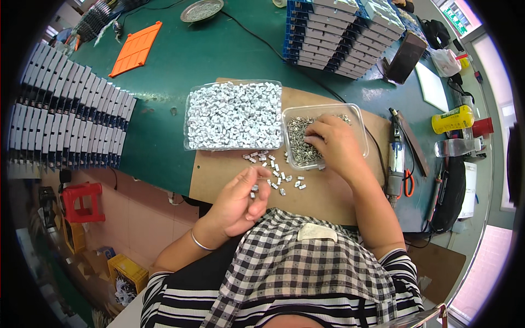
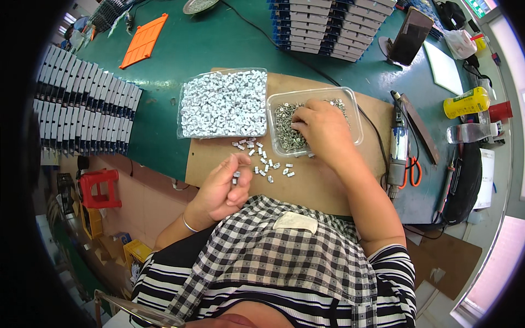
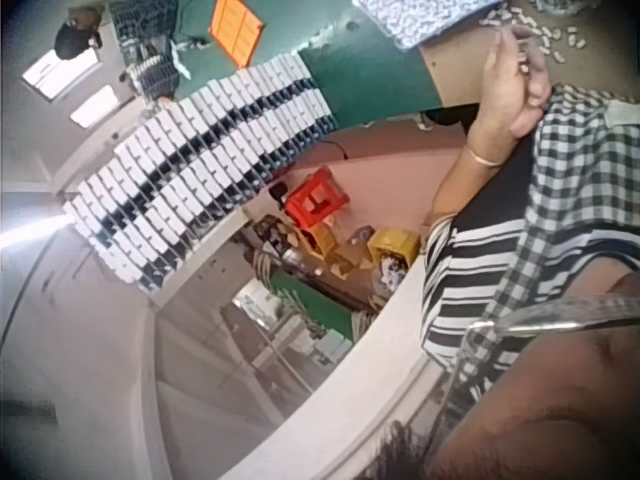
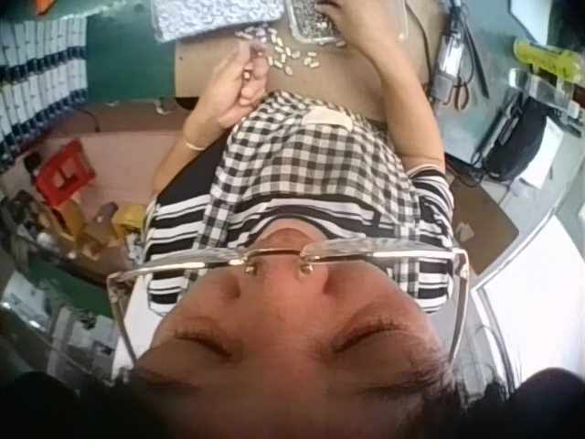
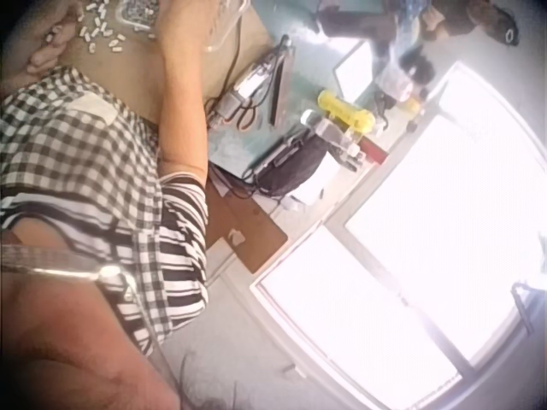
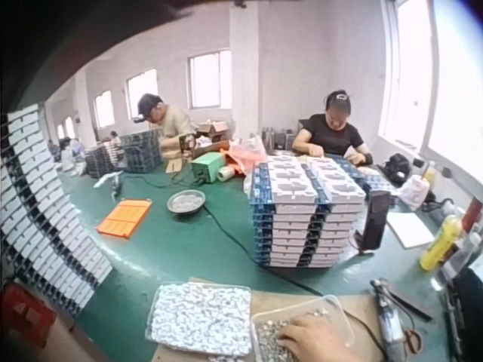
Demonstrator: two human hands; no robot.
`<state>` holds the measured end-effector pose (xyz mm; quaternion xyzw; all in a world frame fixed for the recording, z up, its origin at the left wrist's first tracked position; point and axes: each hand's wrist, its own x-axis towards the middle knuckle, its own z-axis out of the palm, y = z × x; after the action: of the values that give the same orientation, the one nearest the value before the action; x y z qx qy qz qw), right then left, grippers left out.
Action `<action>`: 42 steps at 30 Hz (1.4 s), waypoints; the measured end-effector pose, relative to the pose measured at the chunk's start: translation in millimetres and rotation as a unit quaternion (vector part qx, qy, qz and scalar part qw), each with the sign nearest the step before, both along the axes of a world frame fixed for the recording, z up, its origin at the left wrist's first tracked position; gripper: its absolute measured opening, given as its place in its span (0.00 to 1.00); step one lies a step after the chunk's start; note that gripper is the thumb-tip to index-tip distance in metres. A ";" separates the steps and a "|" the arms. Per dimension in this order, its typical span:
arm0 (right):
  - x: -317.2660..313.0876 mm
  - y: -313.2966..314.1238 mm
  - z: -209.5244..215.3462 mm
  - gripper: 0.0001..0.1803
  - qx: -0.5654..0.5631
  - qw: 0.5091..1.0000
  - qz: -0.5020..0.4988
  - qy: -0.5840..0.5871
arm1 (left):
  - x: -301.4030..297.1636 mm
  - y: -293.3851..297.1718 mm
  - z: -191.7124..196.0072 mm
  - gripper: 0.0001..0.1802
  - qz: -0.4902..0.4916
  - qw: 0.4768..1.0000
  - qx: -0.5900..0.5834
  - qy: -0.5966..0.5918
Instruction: The person assembles small metal terminals into white plastic housings by hand, taking components from trays on a work mat.
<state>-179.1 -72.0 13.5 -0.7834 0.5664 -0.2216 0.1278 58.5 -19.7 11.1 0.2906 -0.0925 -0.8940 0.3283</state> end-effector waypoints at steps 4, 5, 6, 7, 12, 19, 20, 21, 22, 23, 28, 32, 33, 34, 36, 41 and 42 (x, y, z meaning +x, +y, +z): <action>0.6 2.1 -0.8 0.04 0.001 0.995 -0.061 -0.076 | -11.0 1.1 -2.7 0.14 -0.017 0.998 -0.031 0.056; 0.7 2.1 -1.3 0.04 0.002 0.995 -0.060 -0.076 | -13.2 -0.1 4.1 0.14 -0.020 0.999 -0.023 0.021; 0.3 2.2 -1.0 0.04 0.001 0.994 -0.071 -0.087 | -14.5 -1.1 8.7 0.13 -0.024 0.999 -0.015 -0.015; -0.2 2.4 -0.7 0.05 -0.001 0.992 -0.081 -0.097 | -14.0 -0.4 7.9 0.13 -0.024 0.999 -0.016 -0.015; -2.9 5.4 2.1 0.06 -0.023 0.985 -0.076 -0.152 | -7.3 2.6 5.7 0.12 -0.082 0.994 -0.060 0.037; 19.0 59.2 39.7 0.04 0.301 0.785 -0.034 -0.540 | -9.6 2.9 -4.4 0.08 -0.091 0.994 -0.036 0.042; 24.6 63.2 37.7 0.04 0.300 0.785 -0.036 -0.541 | -10.3 4.8 -12.5 0.08 -0.071 0.993 -0.045 0.077; 29.9 67.3 34.1 0.04 0.271 0.823 0.004 -0.500 | -12.8 5.6 -17.8 0.07 -0.055 0.991 -0.054 0.113; 34.1 69.4 30.2 0.05 0.242 0.856 0.044 -0.455 | -14.7 5.1 -19.6 0.07 -0.059 0.990 -0.053 0.114; 36.6 70.2 26.3 0.05 0.240 0.856 0.040 -0.456 | -16.2 4.6 -20.8 0.07 -0.062 0.990 -0.039 0.120; 44.4 70.1 15.5 0.05 0.176 0.884 0.040 -0.431 | -18.6 5.6 -21.2 0.07 -0.050 0.992 -0.028 0.109; 44.2 70.1 16.1 0.06 0.159 0.899 0.061 -0.403 | -20.7 6.3 -20.3 0.06 -0.042 0.992 -0.015 0.120; 45.0 70.0 15.5 0.06 0.150 0.903 0.057 -0.398 | -20.4 5.8 -19.9 0.06 -0.046 0.990 -0.006 0.136; 45.3 70.1 15.0 0.06 0.140 0.907 0.053 -0.394 | -19.9 5.6 -20.4 0.06 -0.046 0.990 -0.006 0.136; 45.1 70.8 13.5 0.05 0.133 0.913 0.054 -0.381 | -18.8 5.4 -22.2 0.06 -0.050 0.991 -0.009 0.120; 45.4 72.7 11.4 0.06 0.139 0.903 0.045 -0.405 | -18.5 7.0 -22.7 0.04 -0.047 0.992 -0.003 0.121; 45.1 72.8 11.0 0.06 0.136 0.905 0.051 -0.400 | -19.0 7.6 -22.2 0.04 -0.044 0.992 0.000 0.117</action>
<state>-134.0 0.9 24.5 -0.6315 0.4514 -0.4306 0.4604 39.5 -12.1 -11.1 0.1798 -0.0664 -0.9354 0.2971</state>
